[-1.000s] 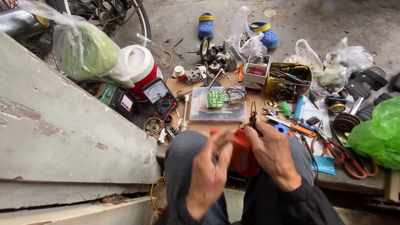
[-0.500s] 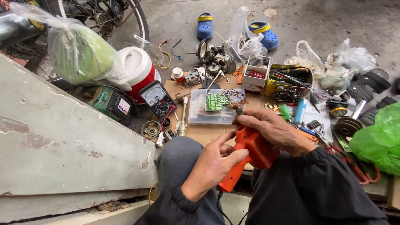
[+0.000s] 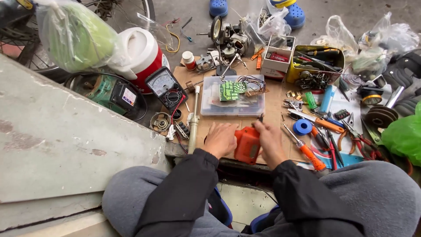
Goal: Repairing an electronic device by stripping wires, twisting them together, and securing them with a screwdriver and pliers.
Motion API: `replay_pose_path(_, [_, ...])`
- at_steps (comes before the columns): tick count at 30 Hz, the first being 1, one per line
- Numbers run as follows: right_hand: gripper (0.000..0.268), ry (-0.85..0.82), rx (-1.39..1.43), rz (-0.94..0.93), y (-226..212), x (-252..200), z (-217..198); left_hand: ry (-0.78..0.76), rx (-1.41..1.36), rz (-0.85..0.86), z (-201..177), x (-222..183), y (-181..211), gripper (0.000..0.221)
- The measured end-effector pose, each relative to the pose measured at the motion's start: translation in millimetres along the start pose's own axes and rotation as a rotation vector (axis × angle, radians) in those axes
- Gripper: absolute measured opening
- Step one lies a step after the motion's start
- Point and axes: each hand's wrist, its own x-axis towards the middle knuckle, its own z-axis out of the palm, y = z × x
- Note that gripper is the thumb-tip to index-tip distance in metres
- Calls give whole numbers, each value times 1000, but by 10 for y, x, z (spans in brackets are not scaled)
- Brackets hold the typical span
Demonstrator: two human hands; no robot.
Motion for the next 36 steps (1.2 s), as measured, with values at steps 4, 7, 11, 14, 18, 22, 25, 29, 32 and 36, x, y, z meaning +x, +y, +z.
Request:
replay_pose_path(4, [39,-19,217,191,741,293,236,185,2,76,561,-7,-190,57])
replay_pose_path(7, [34,-72,342,221,897,324,337,38,-17,137,706,82,-173,77])
replay_pose_path(11, [39,-168,65,216,467,137,48,84,-79,-86,600,105,230,69])
replay_pose_path(14, [41,-150,-283,129,219,3,-393,248,-71,-96,787,182,267,56])
replay_pose_path(18, [37,20,-420,84,3,-105,-748,361,-130,-141,882,366,385,51])
replay_pose_path(22, [34,-10,-382,71,-121,-155,-787,387,-157,-170,1078,537,400,38])
replay_pose_path(25, [37,-132,-622,-109,-138,-68,-899,558,-57,-25,1154,461,415,22])
replay_pose_path(29, [44,-325,-916,-466,-173,215,-975,522,1,234,1117,377,389,14])
replay_pose_path(32, [32,-501,-1028,-499,-97,375,-1046,457,41,329,1048,320,339,17])
replay_pose_path(36, [20,-617,-1031,-572,-119,396,-1108,476,18,301,1055,246,363,16])
